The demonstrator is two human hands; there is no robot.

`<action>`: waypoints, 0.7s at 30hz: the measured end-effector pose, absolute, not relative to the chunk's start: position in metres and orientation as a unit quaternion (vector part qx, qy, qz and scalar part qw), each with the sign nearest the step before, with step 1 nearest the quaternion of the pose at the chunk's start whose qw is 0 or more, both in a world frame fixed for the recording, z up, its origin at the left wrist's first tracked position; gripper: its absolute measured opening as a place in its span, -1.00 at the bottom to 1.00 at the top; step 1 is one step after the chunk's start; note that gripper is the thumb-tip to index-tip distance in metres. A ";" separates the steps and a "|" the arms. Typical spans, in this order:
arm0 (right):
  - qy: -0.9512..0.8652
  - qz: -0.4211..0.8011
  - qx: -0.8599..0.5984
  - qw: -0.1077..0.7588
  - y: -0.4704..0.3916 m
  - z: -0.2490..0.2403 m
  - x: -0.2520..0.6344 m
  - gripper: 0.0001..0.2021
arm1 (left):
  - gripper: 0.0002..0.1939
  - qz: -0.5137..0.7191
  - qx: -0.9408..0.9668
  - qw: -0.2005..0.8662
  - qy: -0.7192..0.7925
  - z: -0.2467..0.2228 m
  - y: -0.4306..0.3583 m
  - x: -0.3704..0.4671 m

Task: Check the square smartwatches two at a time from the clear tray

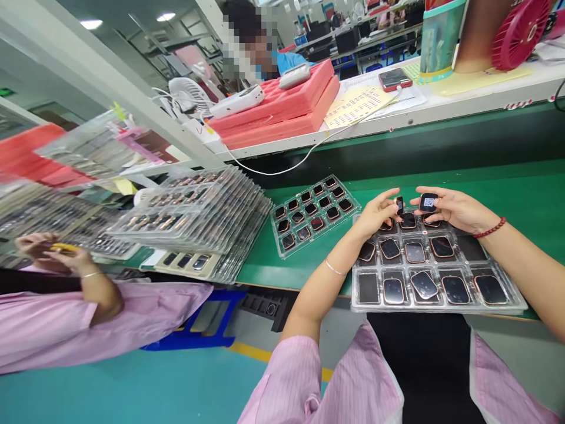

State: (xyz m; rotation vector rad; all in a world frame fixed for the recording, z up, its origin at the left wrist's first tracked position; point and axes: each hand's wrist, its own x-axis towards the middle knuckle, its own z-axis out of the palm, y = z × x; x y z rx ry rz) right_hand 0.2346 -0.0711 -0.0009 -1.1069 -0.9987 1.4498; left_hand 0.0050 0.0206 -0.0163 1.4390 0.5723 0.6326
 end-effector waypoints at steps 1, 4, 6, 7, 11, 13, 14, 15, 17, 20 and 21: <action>-0.410 0.604 -0.454 0.510 -0.071 0.000 0.235 -0.58 | -0.25 0.282 0.638 0.670 0.255 -0.016 0.020 0.005; -0.393 0.607 -0.442 0.531 -0.071 0.000 0.235 -0.59 | -0.27 0.278 0.639 0.670 0.256 -0.014 0.020 0.005; -0.392 0.605 -0.439 0.537 -0.070 -0.001 0.235 -0.60 | -0.29 0.275 0.641 0.670 0.256 -0.013 0.019 0.005; -0.394 0.606 -0.435 0.537 -0.070 -0.002 0.236 -0.60 | -0.30 0.274 0.642 0.669 0.257 -0.013 0.019 0.005; -0.393 0.628 -0.415 0.528 -0.070 -0.001 0.238 -0.62 | -0.32 0.277 0.646 0.663 0.259 -0.013 0.018 0.004; -0.382 0.640 -0.416 0.520 -0.071 0.000 0.239 -0.65 | -0.31 0.278 0.646 0.660 0.262 -0.012 0.017 0.004; -0.378 0.645 -0.418 0.516 -0.071 0.001 0.240 -0.66 | -0.30 0.278 0.647 0.660 0.264 -0.011 0.017 0.004; -0.376 0.649 -0.417 0.514 -0.070 0.001 0.240 -0.68 | -0.29 0.278 0.647 0.659 0.264 -0.011 0.017 0.004; -0.377 0.654 -0.410 0.511 -0.070 0.001 0.241 -0.71 | -0.29 0.276 0.648 0.659 0.264 -0.011 0.017 0.003; -0.378 0.661 -0.395 0.514 -0.070 0.001 0.241 -0.68 | -0.30 0.272 0.653 0.658 0.260 -0.011 0.017 0.003; -0.378 0.664 -0.391 0.513 -0.070 0.000 0.241 -0.65 | -0.30 0.272 0.654 0.657 0.259 -0.012 0.017 0.003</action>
